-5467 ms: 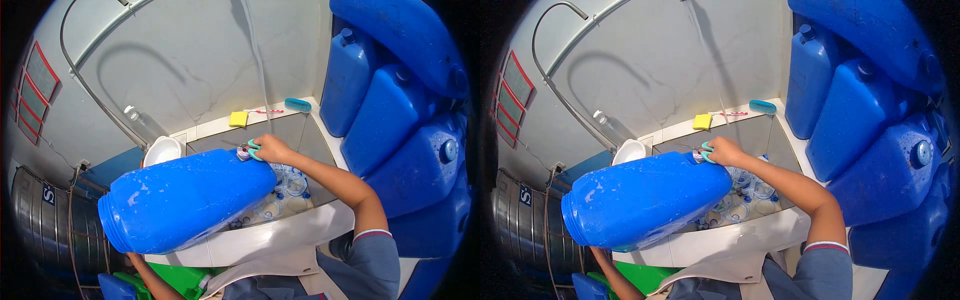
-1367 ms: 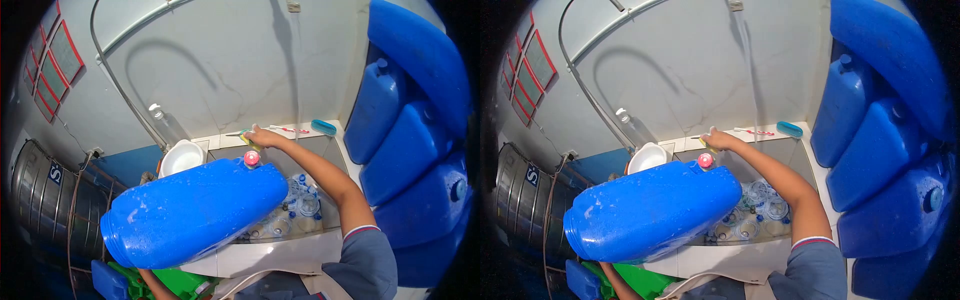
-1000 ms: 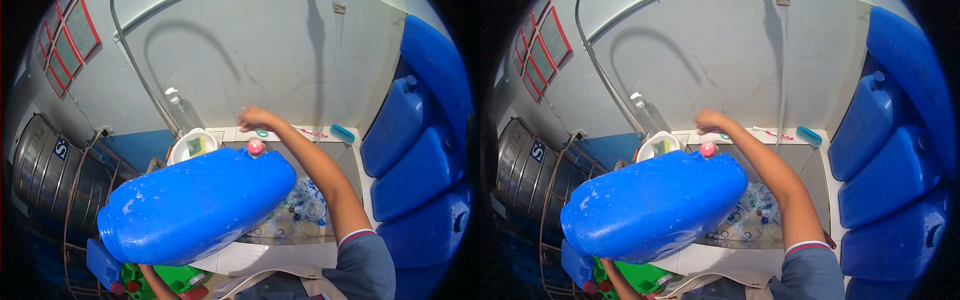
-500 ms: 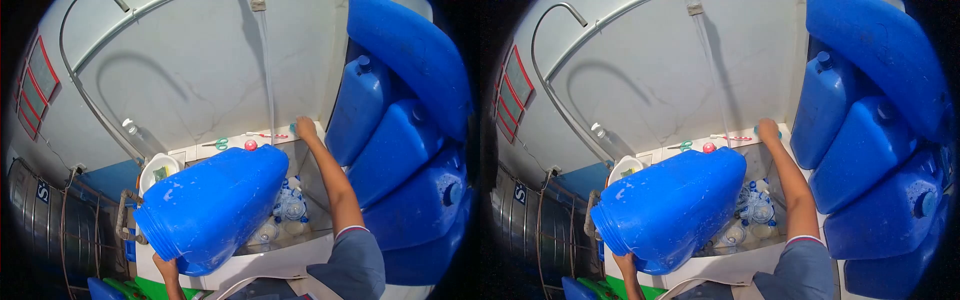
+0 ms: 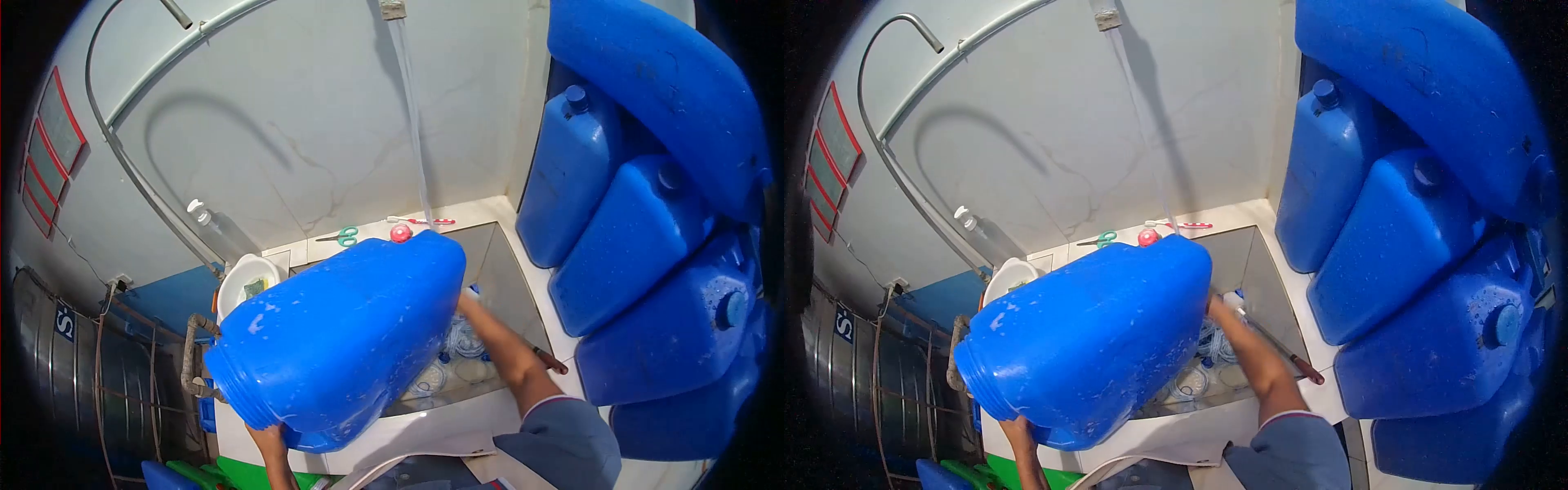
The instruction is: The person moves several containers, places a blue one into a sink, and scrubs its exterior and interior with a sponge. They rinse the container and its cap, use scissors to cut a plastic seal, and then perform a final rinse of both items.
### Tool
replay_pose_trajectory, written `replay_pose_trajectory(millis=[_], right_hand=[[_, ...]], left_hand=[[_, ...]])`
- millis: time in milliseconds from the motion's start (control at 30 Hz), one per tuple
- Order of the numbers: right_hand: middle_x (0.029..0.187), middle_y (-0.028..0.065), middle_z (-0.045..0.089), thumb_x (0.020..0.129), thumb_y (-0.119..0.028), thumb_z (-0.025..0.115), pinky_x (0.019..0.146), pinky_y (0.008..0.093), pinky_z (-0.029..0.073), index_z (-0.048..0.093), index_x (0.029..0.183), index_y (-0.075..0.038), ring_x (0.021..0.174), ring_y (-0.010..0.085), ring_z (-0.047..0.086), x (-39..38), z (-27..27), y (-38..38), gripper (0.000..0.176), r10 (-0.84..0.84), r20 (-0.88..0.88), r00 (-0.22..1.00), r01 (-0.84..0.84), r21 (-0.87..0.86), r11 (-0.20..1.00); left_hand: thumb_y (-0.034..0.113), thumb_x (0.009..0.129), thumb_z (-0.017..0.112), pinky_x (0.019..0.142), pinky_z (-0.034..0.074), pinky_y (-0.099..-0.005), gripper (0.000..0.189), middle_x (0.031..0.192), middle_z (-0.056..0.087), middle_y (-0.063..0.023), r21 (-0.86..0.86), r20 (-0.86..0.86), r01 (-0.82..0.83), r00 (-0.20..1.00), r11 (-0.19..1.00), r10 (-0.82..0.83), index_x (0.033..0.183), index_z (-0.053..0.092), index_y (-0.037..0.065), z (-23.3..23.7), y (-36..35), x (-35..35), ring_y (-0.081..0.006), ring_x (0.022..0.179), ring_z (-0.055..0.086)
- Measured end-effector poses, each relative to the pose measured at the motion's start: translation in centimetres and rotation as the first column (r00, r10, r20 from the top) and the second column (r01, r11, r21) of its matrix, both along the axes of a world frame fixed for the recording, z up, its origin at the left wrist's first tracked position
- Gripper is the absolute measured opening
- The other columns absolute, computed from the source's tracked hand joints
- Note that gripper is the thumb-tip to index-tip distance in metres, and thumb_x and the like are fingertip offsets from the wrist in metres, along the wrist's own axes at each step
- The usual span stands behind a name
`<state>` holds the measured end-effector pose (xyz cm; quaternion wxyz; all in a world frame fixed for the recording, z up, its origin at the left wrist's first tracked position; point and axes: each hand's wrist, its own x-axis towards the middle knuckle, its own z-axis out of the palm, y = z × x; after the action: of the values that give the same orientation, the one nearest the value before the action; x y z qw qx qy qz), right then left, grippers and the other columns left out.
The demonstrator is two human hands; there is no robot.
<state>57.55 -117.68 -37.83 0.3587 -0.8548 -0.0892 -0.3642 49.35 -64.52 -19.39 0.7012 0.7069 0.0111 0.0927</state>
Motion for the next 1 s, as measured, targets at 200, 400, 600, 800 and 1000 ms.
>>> replay_pose_trajectory(millis=[200,400,600,800,1000], right_hand=[[0.087,0.0091,0.064,0.089,-0.034,0.053,0.066,0.0318,0.054,0.058,0.108,-0.001,0.075,0.0157,0.062,0.1,2.9,2.4,0.039,0.494,-0.176,0.851,0.119,0.982,0.146],[0.103,0.0117,0.061,0.09,-0.03,0.052,0.072,0.0349,0.053,0.053,0.118,-0.003,0.086,0.0176,0.061,-1.2,3.2,3.3,0.039,0.574,-0.317,0.755,0.3,0.945,0.127],[0.12,0.0159,0.054,0.09,-0.028,0.049,0.088,0.0383,0.045,0.05,0.123,-0.001,0.104,0.0207,0.055,-6.7,6.1,7.7,0.043,0.311,-0.59,0.745,0.507,0.804,0.312],[0.082,0.0091,0.066,0.088,-0.04,0.046,0.058,0.0349,0.054,0.059,0.105,-0.001,0.068,0.0187,0.065,-3.7,8.1,2.5,0.045,0.496,-0.237,0.835,0.256,0.966,0.03],[0.116,0.0104,0.056,0.091,-0.036,0.045,0.086,0.0405,0.046,0.047,0.126,-0.008,0.101,0.0235,0.056,-9.9,4.2,8.0,0.045,0.446,-0.702,0.556,0.596,0.71,0.374]], left_hand=[[0.004,0.062,0.06,0.041,0.037,-0.0237,0.02,0.062,0.055,-0.004,0.132,-0.1,0.065,0.994,0.989,-0.052,0.082,0.056,0.0,3.6,-0.5,-0.8,-0.0117,0.045,0.048],[0.013,0.072,0.064,0.037,0.029,-0.0226,0.014,0.048,0.046,0.0008,0.025,-0.163,0.101,0.982,0.995,-0.096,0.066,0.053,0.007,2.2,-0.9,-0.5,-0.0085,0.037,0.041],[0.005,0.066,0.054,0.037,0.032,-0.024,0.006,0.048,0.047,-0.0027,0.109,-0.185,0.123,0.977,0.986,-0.102,0.061,0.052,0.002,3.2,-1.3,0.5,-0.0107,0.037,0.042],[0.003,0.065,0.052,0.036,0.032,-0.0241,0.005,0.048,0.047,-0.0041,0.072,-0.203,0.114,0.974,0.991,-0.098,0.061,0.05,0.001,2.8,-2.3,0.1,-0.0115,0.036,0.042],[0.002,0.065,0.052,0.036,0.032,-0.0244,0.002,0.05,0.048,-0.0042,0.077,-0.214,0.146,0.969,0.986,-0.127,0.064,0.052,0.001,3.2,-1.9,0.6,-0.0112,0.037,0.042]])
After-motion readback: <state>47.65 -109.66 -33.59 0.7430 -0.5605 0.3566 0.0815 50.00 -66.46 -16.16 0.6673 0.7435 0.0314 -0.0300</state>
